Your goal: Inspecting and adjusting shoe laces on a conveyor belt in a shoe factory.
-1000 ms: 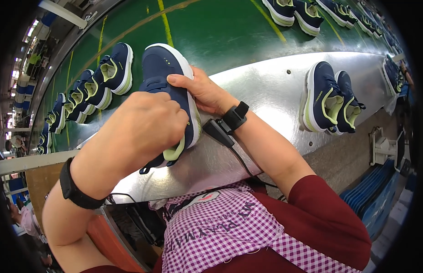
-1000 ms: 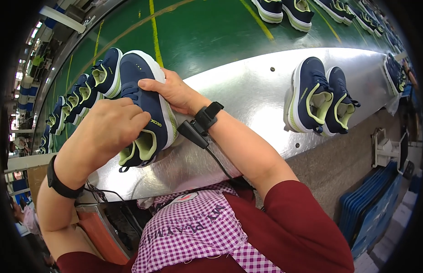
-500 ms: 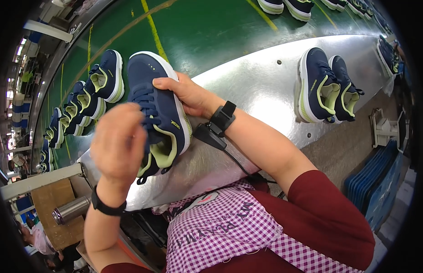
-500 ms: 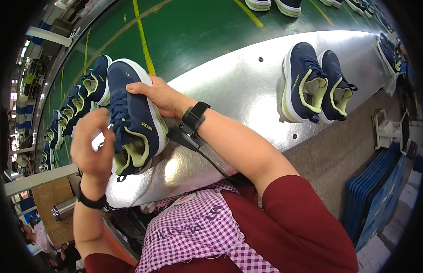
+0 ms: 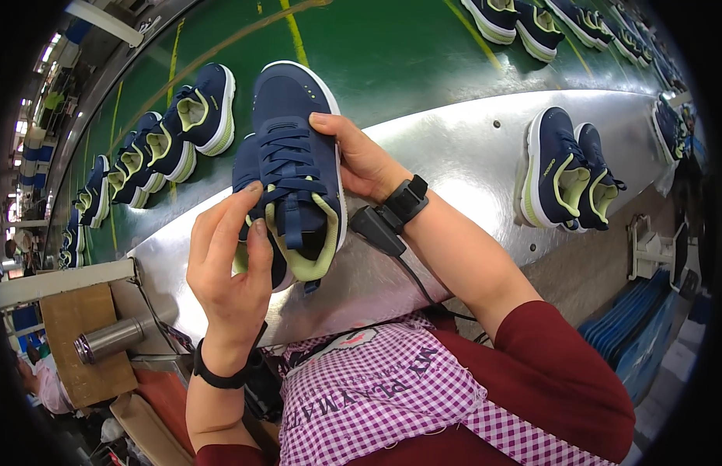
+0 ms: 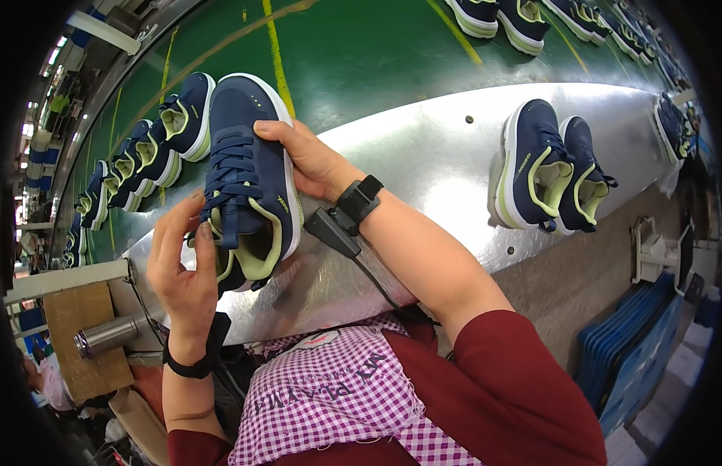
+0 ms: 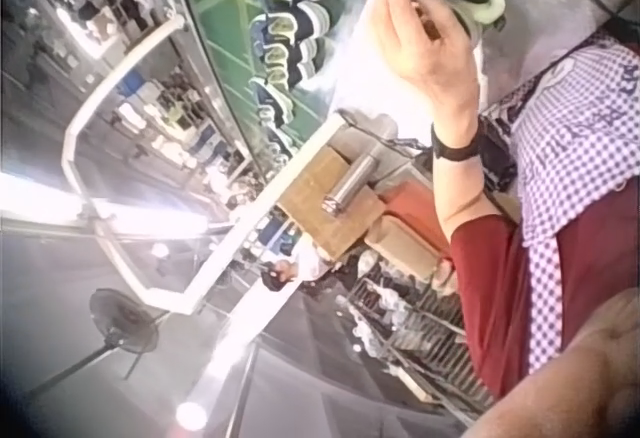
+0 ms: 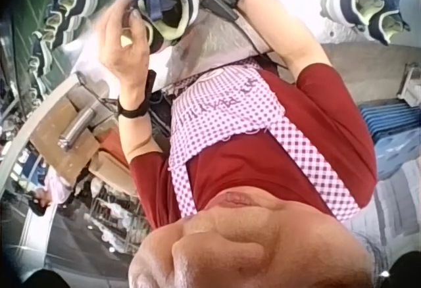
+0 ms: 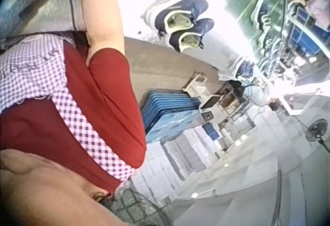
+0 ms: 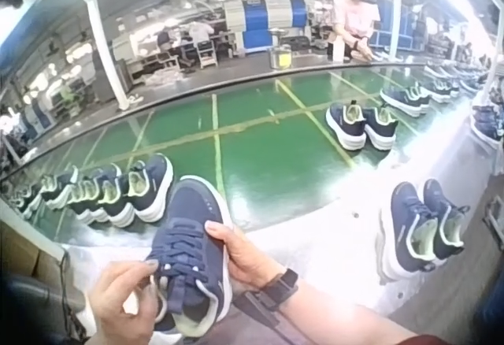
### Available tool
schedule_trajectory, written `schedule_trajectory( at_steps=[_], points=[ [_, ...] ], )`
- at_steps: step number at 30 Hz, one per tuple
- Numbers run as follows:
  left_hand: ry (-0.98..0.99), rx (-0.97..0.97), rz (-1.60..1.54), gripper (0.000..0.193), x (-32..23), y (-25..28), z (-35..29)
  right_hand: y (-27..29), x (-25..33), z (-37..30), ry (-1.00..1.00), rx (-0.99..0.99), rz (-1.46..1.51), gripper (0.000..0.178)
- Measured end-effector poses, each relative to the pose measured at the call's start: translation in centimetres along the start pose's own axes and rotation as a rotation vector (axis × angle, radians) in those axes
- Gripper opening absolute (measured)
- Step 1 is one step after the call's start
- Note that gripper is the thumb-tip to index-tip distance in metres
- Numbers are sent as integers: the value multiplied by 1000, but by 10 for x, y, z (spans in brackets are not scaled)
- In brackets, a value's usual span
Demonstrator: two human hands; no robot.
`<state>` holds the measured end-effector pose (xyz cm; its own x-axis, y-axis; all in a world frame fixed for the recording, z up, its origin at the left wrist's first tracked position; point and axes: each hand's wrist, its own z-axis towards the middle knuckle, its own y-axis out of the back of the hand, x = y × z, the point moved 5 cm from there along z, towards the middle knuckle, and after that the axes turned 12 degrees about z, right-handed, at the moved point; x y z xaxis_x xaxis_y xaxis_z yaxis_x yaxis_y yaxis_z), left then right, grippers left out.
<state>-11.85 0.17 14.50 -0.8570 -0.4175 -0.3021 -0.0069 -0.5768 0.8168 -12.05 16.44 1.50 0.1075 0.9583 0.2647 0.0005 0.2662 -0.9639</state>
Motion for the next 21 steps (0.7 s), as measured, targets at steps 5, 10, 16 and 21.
schedule_trajectory(
  at_steps=[5, 10, 16, 21],
  points=[
    [269, 9, -251, 32, 8, -5, -11, -5, -1, -3, -33, 41, 9, 51],
    [432, 33, -458, 33, 16, -7, -13, -9, -2, -4, -49, 78, 3, 55],
    [365, 198, -326, 29, 25, -7, -6, -13, 0, -6, 12, 32, -119, 51],
    [463, 101, -397, 24, 28, -8, -2, -16, -1, -5, 24, 10, -119, 49]
  ],
)
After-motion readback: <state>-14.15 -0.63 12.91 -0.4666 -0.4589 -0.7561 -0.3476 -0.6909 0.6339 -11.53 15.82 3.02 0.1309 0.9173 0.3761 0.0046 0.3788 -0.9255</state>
